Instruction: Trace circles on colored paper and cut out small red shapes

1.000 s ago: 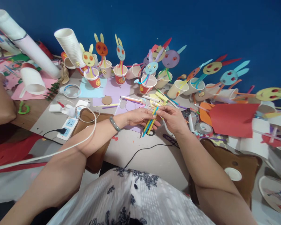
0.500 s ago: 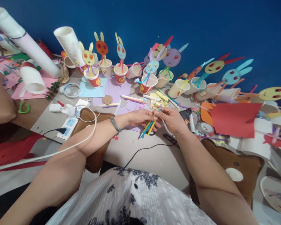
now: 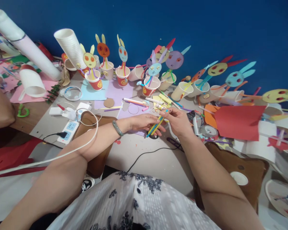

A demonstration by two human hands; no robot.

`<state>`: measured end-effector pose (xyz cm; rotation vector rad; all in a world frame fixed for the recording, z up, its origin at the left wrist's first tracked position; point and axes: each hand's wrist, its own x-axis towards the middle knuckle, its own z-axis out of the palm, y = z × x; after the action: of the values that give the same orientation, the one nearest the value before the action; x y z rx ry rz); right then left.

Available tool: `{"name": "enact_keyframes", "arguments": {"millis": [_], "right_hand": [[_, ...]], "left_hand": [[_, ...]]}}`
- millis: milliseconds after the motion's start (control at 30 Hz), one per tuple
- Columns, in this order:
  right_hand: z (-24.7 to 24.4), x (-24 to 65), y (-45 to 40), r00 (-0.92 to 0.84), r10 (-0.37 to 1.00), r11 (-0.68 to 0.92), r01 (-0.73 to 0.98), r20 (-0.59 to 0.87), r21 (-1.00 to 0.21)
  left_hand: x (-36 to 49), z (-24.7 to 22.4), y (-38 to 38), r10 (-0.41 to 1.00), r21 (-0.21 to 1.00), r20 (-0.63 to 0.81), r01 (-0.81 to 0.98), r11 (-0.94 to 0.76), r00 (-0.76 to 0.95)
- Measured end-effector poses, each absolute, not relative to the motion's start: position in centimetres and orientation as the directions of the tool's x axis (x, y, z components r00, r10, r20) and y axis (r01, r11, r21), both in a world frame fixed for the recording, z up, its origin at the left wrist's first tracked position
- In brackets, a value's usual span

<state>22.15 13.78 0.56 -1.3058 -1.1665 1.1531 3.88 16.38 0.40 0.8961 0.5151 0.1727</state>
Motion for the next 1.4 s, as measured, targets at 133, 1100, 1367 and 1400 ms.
{"name": "enact_keyframes", "arguments": {"millis": [133,1100,1367,1400], "right_hand": [[0.8,22.0,13.7,0.078,0.996,-0.052,0.014,-0.051,-0.999],[1.2,22.0,13.3,0.074,0.995,0.055,0.165,0.068,-0.985],[1.7,22.0,13.2,0.019,0.998,-0.057,0.039,-0.056,-0.998],[1.7,22.2,13.4,0.05,0.998,-0.045,0.037,-0.044,-0.998]], "left_hand": [[3.9,0.3,16.2,0.381,0.802,-0.348,0.062,0.595,0.857],[4.3,0.2,15.9,0.478,0.813,-0.269,-0.069,0.578,0.836],[4.4,0.2,15.6,0.476,0.808,-0.301,-0.044,0.587,0.827],[4.4,0.3,15.6,0.474,0.807,-0.313,-0.032,0.589,0.823]]}}
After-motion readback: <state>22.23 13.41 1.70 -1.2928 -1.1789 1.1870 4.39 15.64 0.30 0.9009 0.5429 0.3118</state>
